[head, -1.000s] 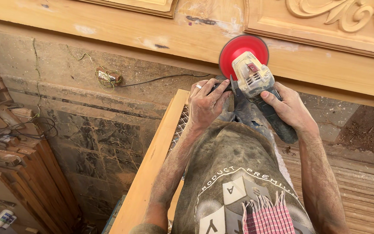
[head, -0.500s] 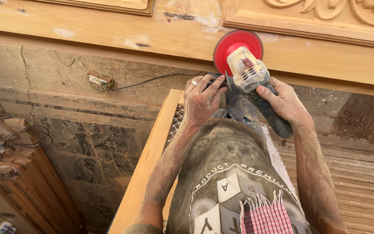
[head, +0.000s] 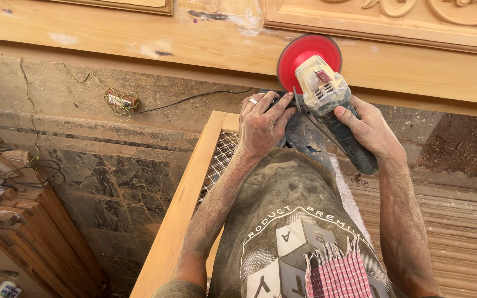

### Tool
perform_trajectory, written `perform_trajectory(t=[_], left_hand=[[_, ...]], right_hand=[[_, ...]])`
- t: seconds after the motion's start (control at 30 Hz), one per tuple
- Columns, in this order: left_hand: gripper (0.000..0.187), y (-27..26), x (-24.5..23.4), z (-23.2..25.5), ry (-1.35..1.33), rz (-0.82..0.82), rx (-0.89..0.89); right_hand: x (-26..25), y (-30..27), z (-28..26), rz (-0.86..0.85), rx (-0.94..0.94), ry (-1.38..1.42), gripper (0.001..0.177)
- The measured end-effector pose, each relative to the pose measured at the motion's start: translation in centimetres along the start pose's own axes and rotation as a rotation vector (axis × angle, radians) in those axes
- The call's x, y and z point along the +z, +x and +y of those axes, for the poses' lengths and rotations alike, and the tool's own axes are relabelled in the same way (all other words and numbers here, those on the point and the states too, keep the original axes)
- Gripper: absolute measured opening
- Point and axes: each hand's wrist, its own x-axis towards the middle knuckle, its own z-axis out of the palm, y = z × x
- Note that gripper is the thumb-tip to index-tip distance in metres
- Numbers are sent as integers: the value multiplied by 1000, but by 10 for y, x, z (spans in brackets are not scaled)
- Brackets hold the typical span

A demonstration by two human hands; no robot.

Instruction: The person uses a handheld power sander to smooth the surface of a large, carved wooden panel. They move the sander across the flat areas and along the edges of the intricate carvings, generating wood dust as they work.

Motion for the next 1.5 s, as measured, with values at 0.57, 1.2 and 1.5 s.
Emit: perform_trajectory(t=[0.57,1.2,1.5], left_hand=[[39,26,106,60,39,-264,221],[32,-26,-72,-66,68,190,-69],[34,-12,-86,-78,2,191,-97]], right_hand=[[-75,-70,88,266,142,279,60],[89,37,-59,-82,-34,-247,66],[102,50,-69,-68,-40,-211,63]])
